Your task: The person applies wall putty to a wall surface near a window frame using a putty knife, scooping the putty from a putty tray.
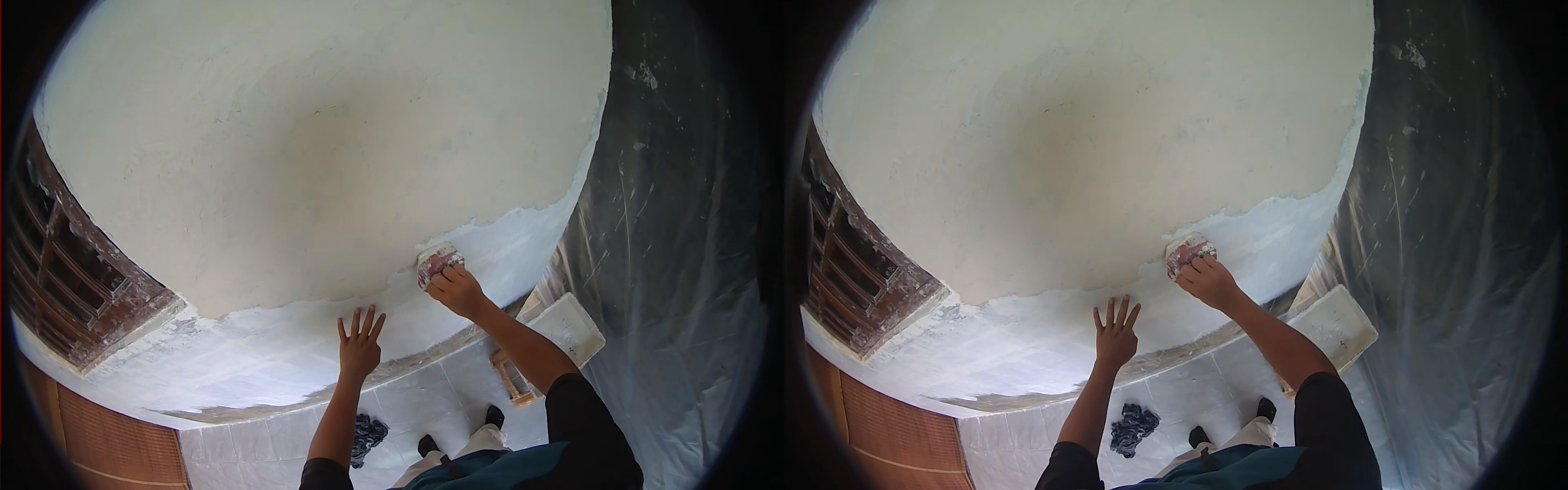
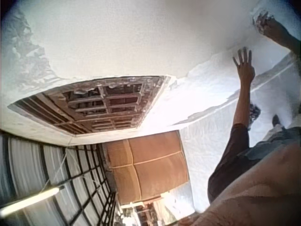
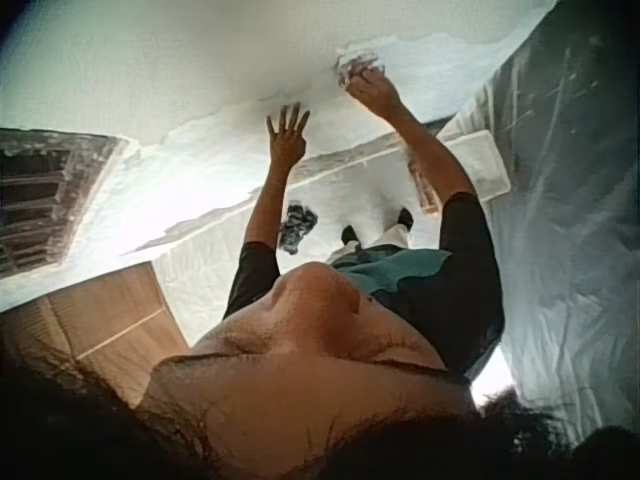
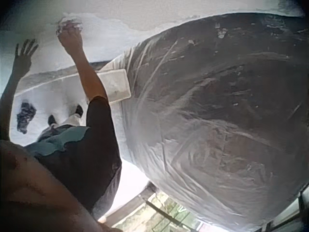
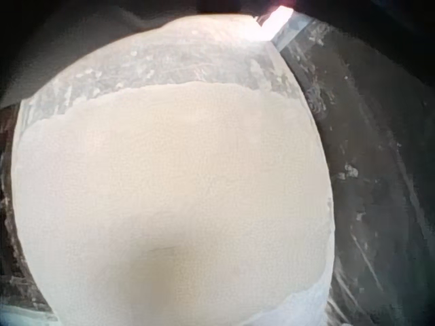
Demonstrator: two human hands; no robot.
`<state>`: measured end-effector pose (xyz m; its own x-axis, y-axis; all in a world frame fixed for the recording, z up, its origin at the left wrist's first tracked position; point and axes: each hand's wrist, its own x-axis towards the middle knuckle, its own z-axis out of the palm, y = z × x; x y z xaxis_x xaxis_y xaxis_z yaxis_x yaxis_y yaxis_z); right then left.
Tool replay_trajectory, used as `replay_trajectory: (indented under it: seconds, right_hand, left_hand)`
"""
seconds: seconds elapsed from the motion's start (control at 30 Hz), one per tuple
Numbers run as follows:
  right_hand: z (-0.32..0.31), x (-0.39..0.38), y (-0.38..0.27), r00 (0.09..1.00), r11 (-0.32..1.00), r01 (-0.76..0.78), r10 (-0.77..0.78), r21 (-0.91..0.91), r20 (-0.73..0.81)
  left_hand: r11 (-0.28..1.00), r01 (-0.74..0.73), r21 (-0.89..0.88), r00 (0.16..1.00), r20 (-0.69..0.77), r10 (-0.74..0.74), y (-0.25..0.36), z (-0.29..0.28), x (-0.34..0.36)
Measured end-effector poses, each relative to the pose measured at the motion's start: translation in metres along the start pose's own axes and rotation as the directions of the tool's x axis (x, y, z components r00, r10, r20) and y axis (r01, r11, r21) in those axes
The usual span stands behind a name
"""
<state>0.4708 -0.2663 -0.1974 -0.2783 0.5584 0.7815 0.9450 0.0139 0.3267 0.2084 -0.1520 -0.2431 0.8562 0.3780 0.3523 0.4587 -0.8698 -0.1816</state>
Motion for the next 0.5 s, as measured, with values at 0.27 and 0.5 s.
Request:
replay_trajectory:
  seconds: [0.27, 0.5]
  right_hand:
    - [0.013, 0.001, 0.016, 0.992, 0.974, 0.122, -0.113, -0.189, 0.055]
    - [0.014, -0.009, 0.025, 0.973, 0.957, 0.215, -0.193, -0.193, 0.125]
  left_hand:
    - [0.999, 0.023, 0.036, 1.000, 0.007, -0.023, -0.003, 0.024, -0.001]
    - [0.992, 0.038, 0.123, 0.998, -0.063, -0.031, 0.002, 0.047, 0.002]
